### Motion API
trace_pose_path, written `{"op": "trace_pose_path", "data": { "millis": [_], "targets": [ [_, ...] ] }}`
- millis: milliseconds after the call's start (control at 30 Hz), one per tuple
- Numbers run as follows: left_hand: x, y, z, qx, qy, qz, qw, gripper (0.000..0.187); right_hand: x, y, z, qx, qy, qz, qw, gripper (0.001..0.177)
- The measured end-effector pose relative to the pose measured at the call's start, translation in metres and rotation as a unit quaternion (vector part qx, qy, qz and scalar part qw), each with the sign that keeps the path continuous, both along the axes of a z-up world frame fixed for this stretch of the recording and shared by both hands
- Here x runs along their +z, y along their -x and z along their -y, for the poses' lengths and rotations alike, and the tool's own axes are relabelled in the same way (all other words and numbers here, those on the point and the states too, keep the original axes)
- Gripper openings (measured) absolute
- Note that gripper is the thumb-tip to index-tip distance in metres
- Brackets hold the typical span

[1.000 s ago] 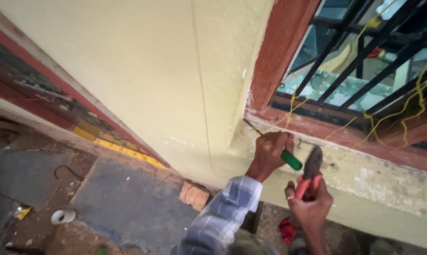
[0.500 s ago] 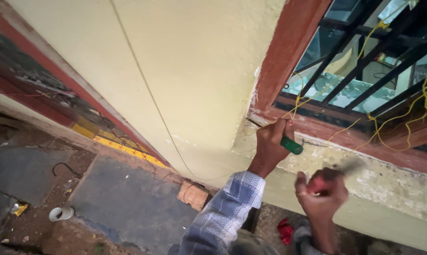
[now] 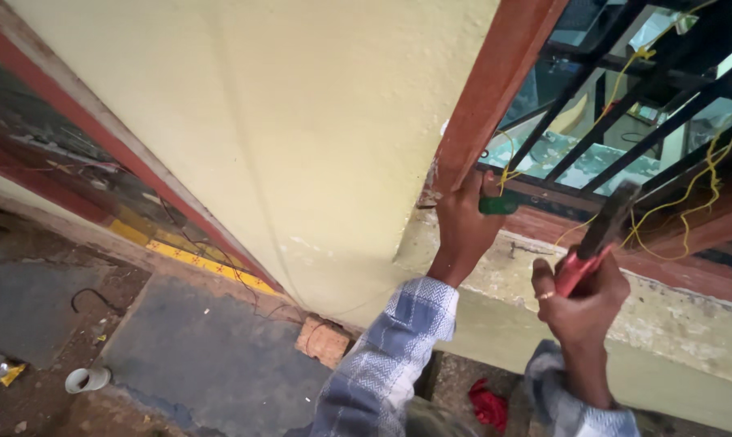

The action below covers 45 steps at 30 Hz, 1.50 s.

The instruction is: The person scrapes the exterior window ledge with a screwdriver and pliers, then applies white paint to the ledge and frame using a paintbrush.

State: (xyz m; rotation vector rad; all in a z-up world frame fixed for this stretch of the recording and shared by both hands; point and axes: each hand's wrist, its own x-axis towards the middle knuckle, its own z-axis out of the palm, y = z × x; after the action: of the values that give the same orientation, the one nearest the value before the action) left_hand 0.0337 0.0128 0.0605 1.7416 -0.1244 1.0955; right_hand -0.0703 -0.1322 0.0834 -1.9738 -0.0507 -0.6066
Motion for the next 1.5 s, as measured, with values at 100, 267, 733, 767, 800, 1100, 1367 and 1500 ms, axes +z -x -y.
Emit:
{"op": "trace_pose_path", "data": {
  "millis": [100, 267, 733, 767, 800, 1100, 1367, 1500],
  "targets": [
    [0.003, 0.0, -0.003, 0.019, 0.01, 0.012, 1.0, 0.021, 0.024, -0.013, -0.012, 0.091, 0.005, -0.082, 0.992, 0.035],
    [0.001, -0.007, -0.004, -0.01, 0.02, -0.037, 0.999, 0.017, 0.056, -0.023, -0.015, 0.104, 0.108, -0.1, 0.984, 0.034],
    [0.007, -0.013, -0.009, 0.034, 0.008, -0.01, 0.999, 0.013, 0.1, -0.019, -0.03, 0.031, 0.219, -0.101, 0.97, 0.046],
    [0.007, -0.014, -0.011, 0.034, 0.008, -0.009, 0.999, 0.013, 0.096, -0.021, -0.035, 0.052, 0.169, -0.069, 0.982, 0.044],
    [0.007, -0.014, -0.012, 0.012, 0.045, -0.05, 0.998, 0.013, 0.094, -0.021, -0.038, 0.072, 0.118, -0.037, 0.99, 0.042],
    [0.0, 0.002, -0.021, -0.052, 0.05, -0.088, 0.994, 0.027, 0.068, -0.022, -0.027, 0.065, 0.226, -0.122, 0.964, 0.042],
    [-0.074, 0.074, -0.017, -0.2, -0.232, -0.015, 0.952, 0.006, -0.034, 0.023, 0.029, -0.02, 0.053, -0.232, 0.971, 0.043],
    [-0.096, 0.096, -0.021, -0.274, -0.263, -0.012, 0.925, 0.014, -0.082, 0.053, 0.063, -0.088, 0.016, -0.312, 0.946, 0.038]
  ]
}}
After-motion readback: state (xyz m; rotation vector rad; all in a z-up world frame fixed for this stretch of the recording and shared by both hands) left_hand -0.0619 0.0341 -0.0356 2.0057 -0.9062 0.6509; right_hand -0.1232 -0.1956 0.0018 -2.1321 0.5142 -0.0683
